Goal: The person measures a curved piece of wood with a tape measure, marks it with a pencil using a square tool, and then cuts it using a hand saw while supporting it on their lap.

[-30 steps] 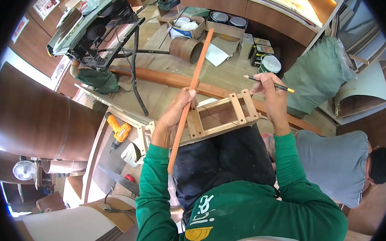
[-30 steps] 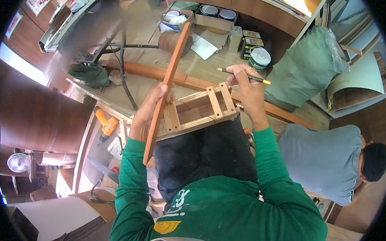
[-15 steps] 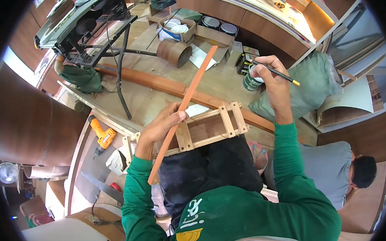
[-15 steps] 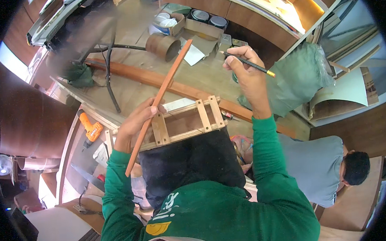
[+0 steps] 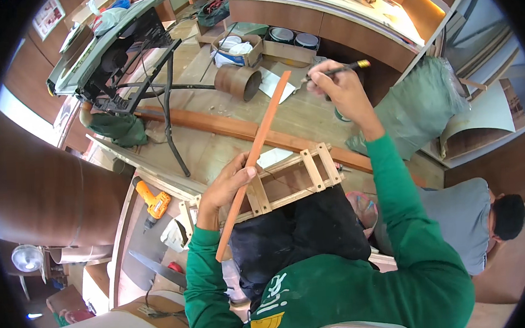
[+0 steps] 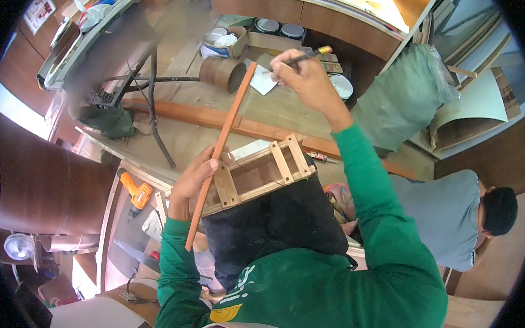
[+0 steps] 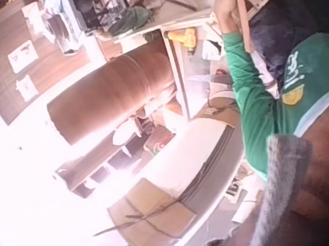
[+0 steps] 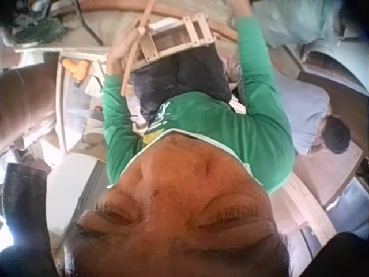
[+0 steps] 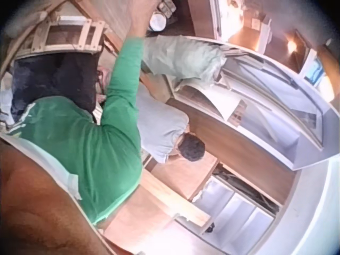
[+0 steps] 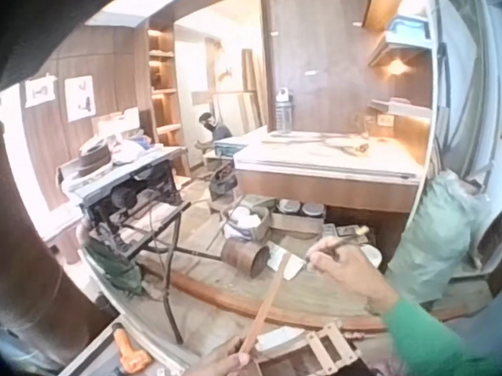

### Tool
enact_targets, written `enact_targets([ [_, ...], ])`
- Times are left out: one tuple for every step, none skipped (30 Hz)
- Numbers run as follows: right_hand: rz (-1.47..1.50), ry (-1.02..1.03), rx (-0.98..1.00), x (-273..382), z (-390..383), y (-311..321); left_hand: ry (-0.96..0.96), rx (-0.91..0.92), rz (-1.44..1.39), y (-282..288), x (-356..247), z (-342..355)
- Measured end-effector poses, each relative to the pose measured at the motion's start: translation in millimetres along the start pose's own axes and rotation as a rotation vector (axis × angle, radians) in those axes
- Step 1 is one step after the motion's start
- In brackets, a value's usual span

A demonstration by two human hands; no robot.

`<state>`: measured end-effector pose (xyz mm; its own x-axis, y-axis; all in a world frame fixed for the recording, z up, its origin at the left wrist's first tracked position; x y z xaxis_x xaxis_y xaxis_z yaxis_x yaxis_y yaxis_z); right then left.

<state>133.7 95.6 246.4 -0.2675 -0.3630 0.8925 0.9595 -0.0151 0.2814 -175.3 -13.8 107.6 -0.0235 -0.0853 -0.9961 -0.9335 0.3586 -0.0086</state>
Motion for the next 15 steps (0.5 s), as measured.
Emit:
enact_targets([
  [-0.002,0.016,0.034,-4.0,10.2,-0.6,0.008,-0.003,-0.011,-1.0,-0.9,0.2],
  [-0.002,0.037,0.063,-9.3,21.7,-0.8,0.012,-0.003,-0.016,-0.7,-3.8,1.8],
  [-0.001,0.057,0.092,-13.8,30.1,-1.3,0.017,-0.009,-0.026,-1.3,-4.0,1.6],
  [0.003,0.064,0.106,-13.5,34.4,-3.0,0.016,-0.016,-0.034,-1.5,-2.0,0.2],
  [0.008,0.059,0.113,-12.4,38.3,-3.3,0.015,-0.022,-0.042,-1.4,0.0,-0.2],
  [0.012,0.053,0.120,-10.2,41.7,-3.4,-0.016,-0.004,-0.050,-1.8,-0.1,1.4],
  [0.021,0.041,0.128,-11.5,44.2,-4.3,-0.003,-0.016,-0.034,-2.0,-3.7,0.4],
  [0.038,0.029,0.131,-13.8,46.5,-4.5,0.008,-0.027,-0.017,-2.6,-8.7,-1.0],
  [0.054,0.017,0.133,-16.4,48.4,-4.5,0.020,-0.038,-0.002,-3.6,-12.4,-1.7],
  [0.069,0.006,0.137,-18.9,49.0,-5.1,0.034,-0.050,-0.035,-5.4,-12.8,-2.9],
  [0.059,0.022,0.131,-20.6,49.7,-5.8,0.033,-0.046,-0.022,-5.8,-15.6,-3.1],
  [0.048,0.039,0.124,-21.9,50.2,-6.6,0.032,-0.042,-0.010,-5.7,-18.9,-2.9],
  [0.037,0.056,0.120,-20.4,50.4,-8.7,0.030,-0.040,0.000,-5.6,-21.3,-3.2],
  [0.020,0.042,0.136,-18.6,50.5,-9.4,0.031,-0.039,-0.011,-5.2,-20.9,-3.0],
  [0.002,0.028,0.151,-15.3,50.8,-8.9,0.031,-0.038,-0.023,-4.3,-18.3,-2.5],
])
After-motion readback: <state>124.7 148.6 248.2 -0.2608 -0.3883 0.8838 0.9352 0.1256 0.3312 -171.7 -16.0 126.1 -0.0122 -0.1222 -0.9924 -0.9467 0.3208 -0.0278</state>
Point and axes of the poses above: each hand's wrist, its own z-axis towards the middle knuckle, its own y-axis out of the back of the hand, x = y × z, the point moved 3 cm from there along z, towards the middle knuckle, and after that the axes turned 8 degrees about -x, right-handed, at the moved point
